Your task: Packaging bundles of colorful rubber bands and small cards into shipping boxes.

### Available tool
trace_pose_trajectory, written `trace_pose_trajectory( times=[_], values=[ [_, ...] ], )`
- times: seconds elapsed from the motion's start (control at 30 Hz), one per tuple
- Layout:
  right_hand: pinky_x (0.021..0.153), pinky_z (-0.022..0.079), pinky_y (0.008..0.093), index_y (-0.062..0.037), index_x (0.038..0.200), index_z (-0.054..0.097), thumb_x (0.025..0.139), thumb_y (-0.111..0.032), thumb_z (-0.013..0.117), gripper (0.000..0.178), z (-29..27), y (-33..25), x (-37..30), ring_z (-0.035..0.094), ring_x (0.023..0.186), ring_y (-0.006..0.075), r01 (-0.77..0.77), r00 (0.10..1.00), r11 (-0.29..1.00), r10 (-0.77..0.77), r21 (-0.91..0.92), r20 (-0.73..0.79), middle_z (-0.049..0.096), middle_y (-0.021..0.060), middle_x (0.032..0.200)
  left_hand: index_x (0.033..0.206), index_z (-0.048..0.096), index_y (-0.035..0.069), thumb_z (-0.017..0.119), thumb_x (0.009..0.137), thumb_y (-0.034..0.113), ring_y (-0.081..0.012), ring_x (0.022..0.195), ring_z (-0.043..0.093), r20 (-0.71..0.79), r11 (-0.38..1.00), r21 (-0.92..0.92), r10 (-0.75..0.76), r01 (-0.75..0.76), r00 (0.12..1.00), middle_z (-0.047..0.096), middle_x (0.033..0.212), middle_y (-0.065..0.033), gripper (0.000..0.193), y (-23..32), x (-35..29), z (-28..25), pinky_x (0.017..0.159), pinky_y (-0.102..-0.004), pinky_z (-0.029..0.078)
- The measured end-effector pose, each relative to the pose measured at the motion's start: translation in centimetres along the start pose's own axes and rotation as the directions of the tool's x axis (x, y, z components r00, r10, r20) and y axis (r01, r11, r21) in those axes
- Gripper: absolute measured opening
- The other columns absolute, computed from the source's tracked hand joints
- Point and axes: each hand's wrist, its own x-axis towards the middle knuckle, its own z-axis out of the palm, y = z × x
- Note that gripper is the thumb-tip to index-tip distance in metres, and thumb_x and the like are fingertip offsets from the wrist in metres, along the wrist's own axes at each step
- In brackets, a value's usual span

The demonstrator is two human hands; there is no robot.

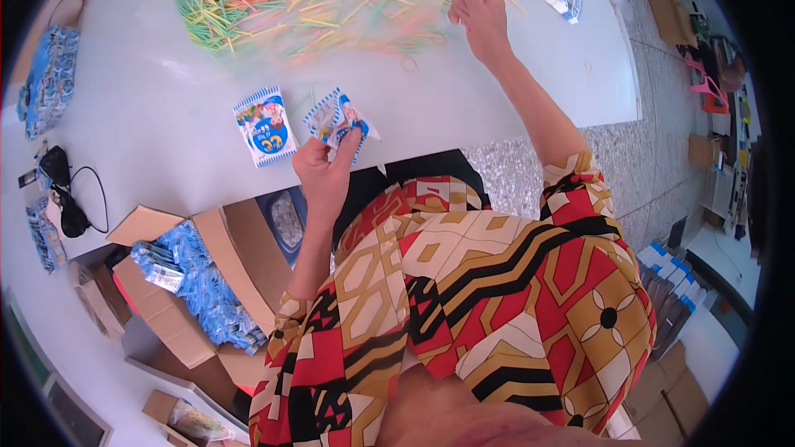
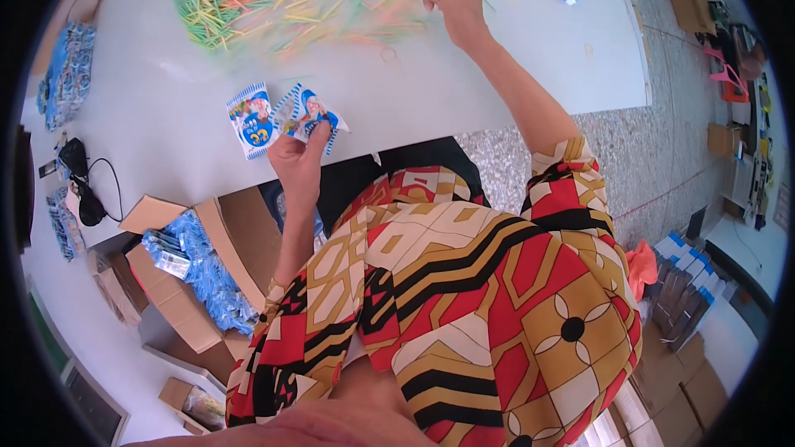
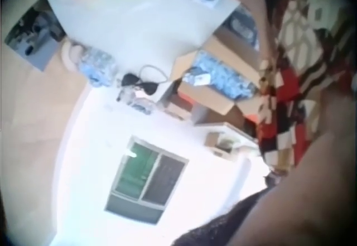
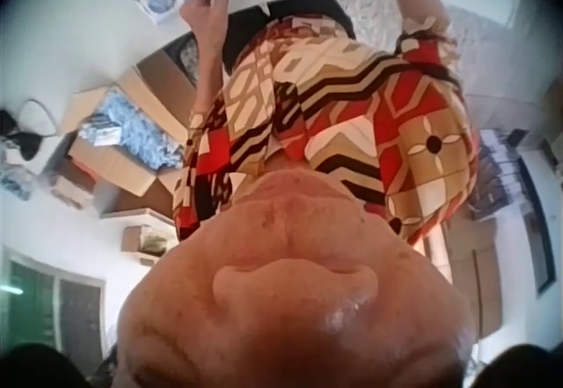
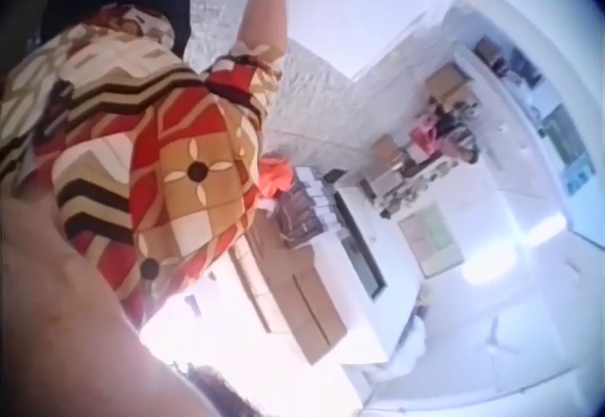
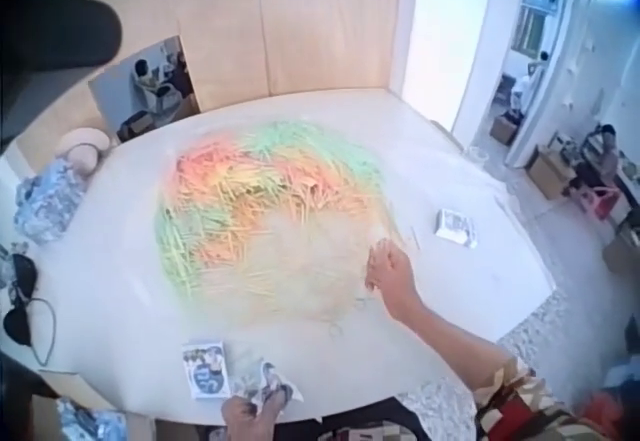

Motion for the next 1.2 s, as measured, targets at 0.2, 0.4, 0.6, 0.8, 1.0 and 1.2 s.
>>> trace_pose_trajectory(
  times=[0.2, 0.4, 0.6, 0.8, 1.0, 1.2],
  values=[
    [0.068, 0.046, 0.0254, -0.0107, 0.074, 0.04, 0.099, -0.025, 0.042, 0.029, -2.8, 3.5, -4.8, 0.036, 0.058, 0.005, 0.048, 0.991, 0.981, -0.024, -0.186, 0.132, 0.037, -0.004, 0.064, 0.094, 0.067, -0.002, 0.068, 0.083, 0.008, -0.0026, 0.073, 0.052, 0.068, 1.0, 0.012, -0.008, 0.007, 0.998, 0.065, 0.08, 0.0016, 0.015, 0.1, -0.3, 1.4, 0.065, -0.0198, 0.042],
    [0.074, 0.049, 0.0255, -0.0069, 0.085, 0.05, 0.099, -0.02, 0.041, 0.021, -2.7, 3.3, -5.8, 0.042, 0.061, 0.0043, 0.145, 0.975, 0.945, -0.086, -0.294, 0.204, 0.041, -0.0037, 0.064, 0.096, 0.068, -0.001, 0.068, 0.083, 0.009, -0.0037, 0.074, 0.054, 0.103, 0.999, 0.03, 0.019, -0.022, 0.994, 0.067, 0.083, -0.0001, 0.017, 0.8, -1.2, 2.1, 0.067, -0.0205, 0.043],
    [0.067, 0.047, 0.0217, -0.0043, 0.113, 0.057, 0.098, -0.019, 0.044, 0.025, -2.2, 3.3, -6.6, 0.042, 0.059, 0.003, 0.168, 0.967, 0.942, -0.1, -0.292, 0.233, 0.042, -0.0045, 0.063, 0.098, 0.068, 0.0, 0.067, 0.082, 0.006, -0.0045, 0.072, 0.055, 0.125, 0.987, 0.131, 0.077, -0.093, 0.989, 0.068, 0.083, -0.0018, 0.017, 0.9, -2.0, 2.3, 0.066, -0.0209, 0.044],
    [0.058, 0.04, 0.02, -0.0078, 0.11, 0.06, 0.097, -0.025, 0.046, 0.025, -2.0, 2.4, -7.1, 0.039, 0.055, 0.0026, 0.119, 0.986, 0.911, -0.063, -0.395, 0.153, 0.039, -0.0061, 0.059, 0.099, 0.069, 0.003, 0.068, 0.079, 0.005, -0.0053, 0.066, 0.053, 0.197, 0.972, 0.141, 0.161, -0.19, 0.967, 0.066, 0.076, -0.0029, 0.02, 1.6, -0.9, 3.1, 0.059, -0.0213, 0.042],
    [0.058, 0.044, 0.0221, -0.0075, 0.097, 0.059, 0.098, -0.036, 0.039, 0.035, 2.8, -4.6, -6.6, 0.052, 0.059, 0.005, -0.007, 0.972, 0.989, -0.029, 0.149, 0.234, 0.054, -0.0006, 0.062, 0.09, 0.07, 0.003, 0.071, 0.077, 0.007, -0.0085, 0.055, 0.046, 0.169, 0.954, 0.188, 0.204, -0.235, 0.964, 0.056, 0.063, -0.0034, 0.013, 0.4, -0.4, 2.9, 0.051, -0.025, 0.036],
    [0.069, 0.048, 0.029, -0.006, 0.096, 0.049, 0.101, -0.032, 0.03, 0.033, 8.9, -9.5, -8.5, 0.05, 0.055, 0.0111, 0.008, 0.925, 0.964, -0.108, 0.267, 0.364, 0.047, 0.002, 0.054, 0.084, 0.068, 0.0, 0.072, 0.075, 0.007, -0.0104, 0.054, 0.048, 0.193, 0.943, 0.247, 0.179, -0.224, 0.965, 0.058, 0.065, -0.0059, 0.013, 0.2, -0.4, 3.4, 0.049, -0.0264, 0.037]
  ],
)
